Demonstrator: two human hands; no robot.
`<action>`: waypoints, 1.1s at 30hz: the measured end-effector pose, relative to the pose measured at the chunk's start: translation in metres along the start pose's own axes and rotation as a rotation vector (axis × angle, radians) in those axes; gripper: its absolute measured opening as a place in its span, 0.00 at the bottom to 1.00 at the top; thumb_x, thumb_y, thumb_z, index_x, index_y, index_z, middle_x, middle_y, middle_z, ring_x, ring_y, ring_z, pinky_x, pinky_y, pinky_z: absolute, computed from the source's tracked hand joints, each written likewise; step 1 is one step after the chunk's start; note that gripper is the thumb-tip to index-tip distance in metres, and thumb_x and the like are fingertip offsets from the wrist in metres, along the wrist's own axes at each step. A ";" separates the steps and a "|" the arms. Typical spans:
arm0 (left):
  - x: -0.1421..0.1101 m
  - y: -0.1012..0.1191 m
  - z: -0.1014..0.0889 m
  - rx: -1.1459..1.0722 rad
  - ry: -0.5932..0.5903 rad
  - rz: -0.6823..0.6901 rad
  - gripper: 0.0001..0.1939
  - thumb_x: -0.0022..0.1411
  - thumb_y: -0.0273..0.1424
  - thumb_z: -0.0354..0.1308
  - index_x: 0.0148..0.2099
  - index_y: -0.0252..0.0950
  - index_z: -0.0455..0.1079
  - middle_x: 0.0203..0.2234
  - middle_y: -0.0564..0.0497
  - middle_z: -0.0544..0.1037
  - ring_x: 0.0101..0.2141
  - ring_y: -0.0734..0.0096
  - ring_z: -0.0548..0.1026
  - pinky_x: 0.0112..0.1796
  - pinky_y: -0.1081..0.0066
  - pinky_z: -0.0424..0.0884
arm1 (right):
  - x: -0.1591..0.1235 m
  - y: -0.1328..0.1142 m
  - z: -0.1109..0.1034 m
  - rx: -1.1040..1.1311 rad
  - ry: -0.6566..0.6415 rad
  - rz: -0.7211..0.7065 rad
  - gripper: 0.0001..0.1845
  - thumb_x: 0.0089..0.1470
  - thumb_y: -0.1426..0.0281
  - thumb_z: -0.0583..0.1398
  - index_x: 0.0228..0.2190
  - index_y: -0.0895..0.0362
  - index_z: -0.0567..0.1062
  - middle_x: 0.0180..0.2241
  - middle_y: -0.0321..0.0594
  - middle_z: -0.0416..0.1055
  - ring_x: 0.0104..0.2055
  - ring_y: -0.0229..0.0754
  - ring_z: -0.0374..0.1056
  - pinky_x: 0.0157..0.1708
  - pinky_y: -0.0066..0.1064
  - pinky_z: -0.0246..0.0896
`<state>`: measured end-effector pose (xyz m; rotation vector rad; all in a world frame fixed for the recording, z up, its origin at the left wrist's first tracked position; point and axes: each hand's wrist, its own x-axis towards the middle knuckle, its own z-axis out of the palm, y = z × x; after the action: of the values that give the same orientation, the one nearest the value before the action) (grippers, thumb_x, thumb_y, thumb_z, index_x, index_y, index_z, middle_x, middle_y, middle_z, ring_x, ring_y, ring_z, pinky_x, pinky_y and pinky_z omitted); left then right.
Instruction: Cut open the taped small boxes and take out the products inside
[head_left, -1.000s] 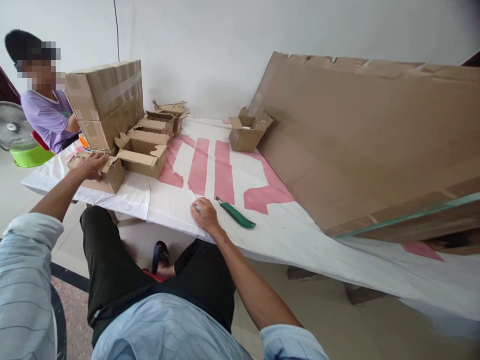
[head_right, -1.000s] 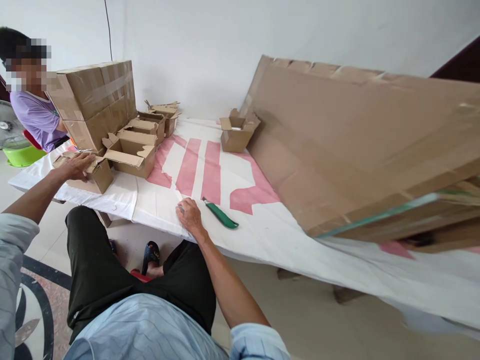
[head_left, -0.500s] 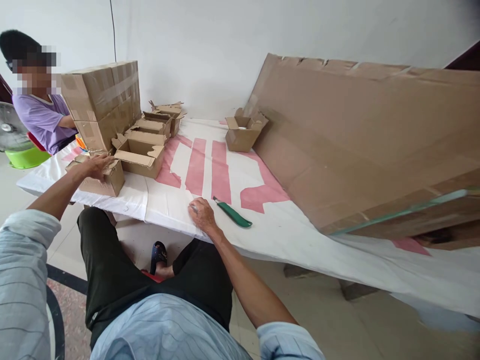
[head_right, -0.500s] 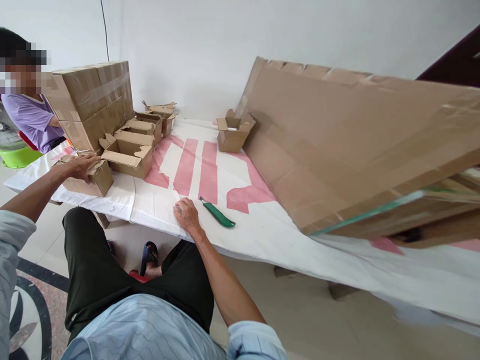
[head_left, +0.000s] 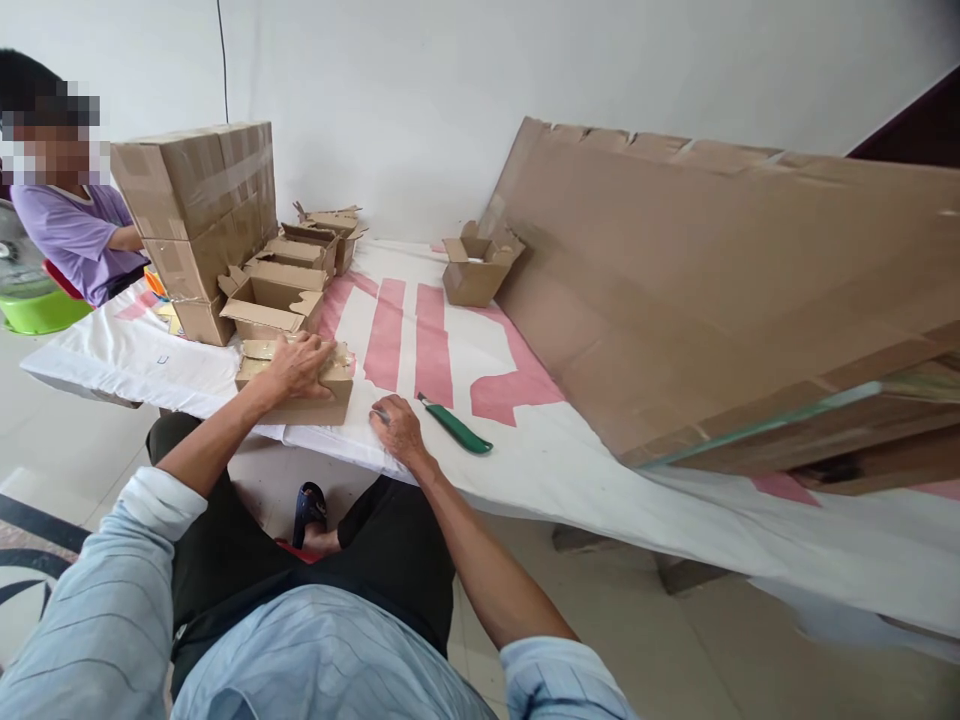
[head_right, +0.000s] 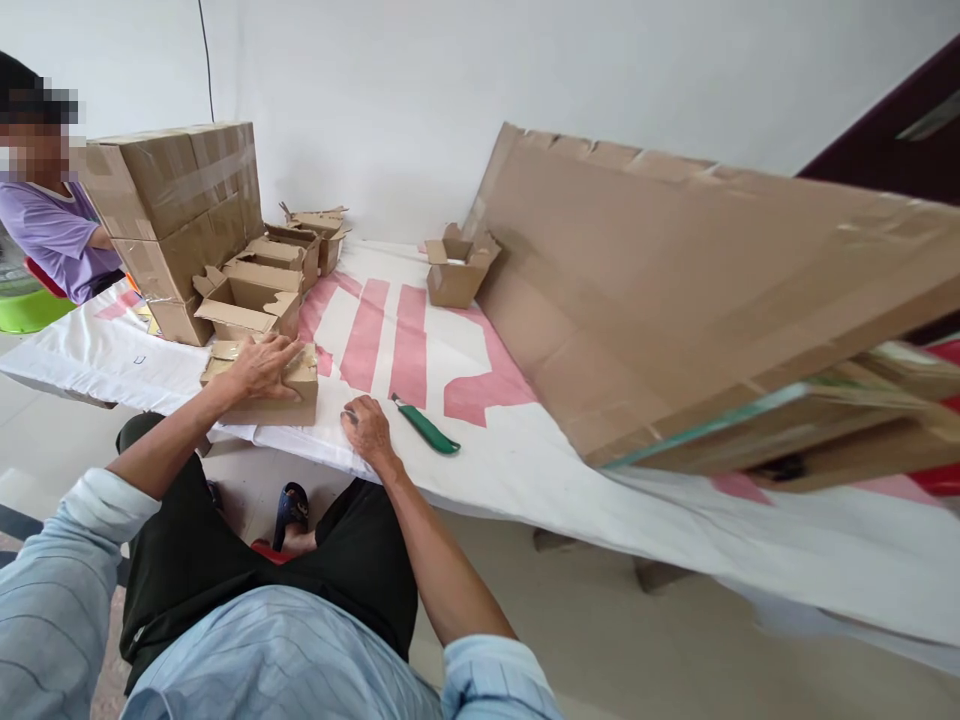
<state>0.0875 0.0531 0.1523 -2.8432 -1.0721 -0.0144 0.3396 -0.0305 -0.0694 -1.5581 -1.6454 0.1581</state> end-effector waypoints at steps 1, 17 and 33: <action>0.002 0.007 0.001 -0.014 0.014 0.000 0.48 0.63 0.52 0.79 0.77 0.42 0.68 0.67 0.28 0.78 0.67 0.27 0.72 0.63 0.35 0.68 | 0.000 0.000 0.000 -0.004 0.000 0.007 0.06 0.62 0.72 0.63 0.37 0.50 0.81 0.44 0.48 0.81 0.52 0.57 0.76 0.58 0.48 0.75; -0.056 -0.053 0.040 -0.410 0.588 -0.519 0.21 0.73 0.38 0.61 0.63 0.39 0.81 0.64 0.37 0.82 0.65 0.46 0.79 0.68 0.49 0.76 | 0.001 -0.002 0.002 -0.005 0.019 -0.010 0.08 0.61 0.72 0.63 0.38 0.50 0.83 0.44 0.50 0.83 0.51 0.58 0.77 0.57 0.51 0.76; -0.074 -0.054 0.054 -0.776 0.595 -0.727 0.25 0.66 0.42 0.66 0.61 0.36 0.82 0.58 0.39 0.88 0.52 0.47 0.87 0.56 0.54 0.82 | 0.002 -0.052 0.007 0.279 0.037 -0.031 0.23 0.65 0.62 0.63 0.59 0.52 0.81 0.50 0.48 0.84 0.53 0.56 0.80 0.58 0.50 0.79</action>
<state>-0.0050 0.0497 0.1001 -2.4028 -2.1439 -1.4880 0.2952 -0.0368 -0.0413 -1.3163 -1.5445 0.3260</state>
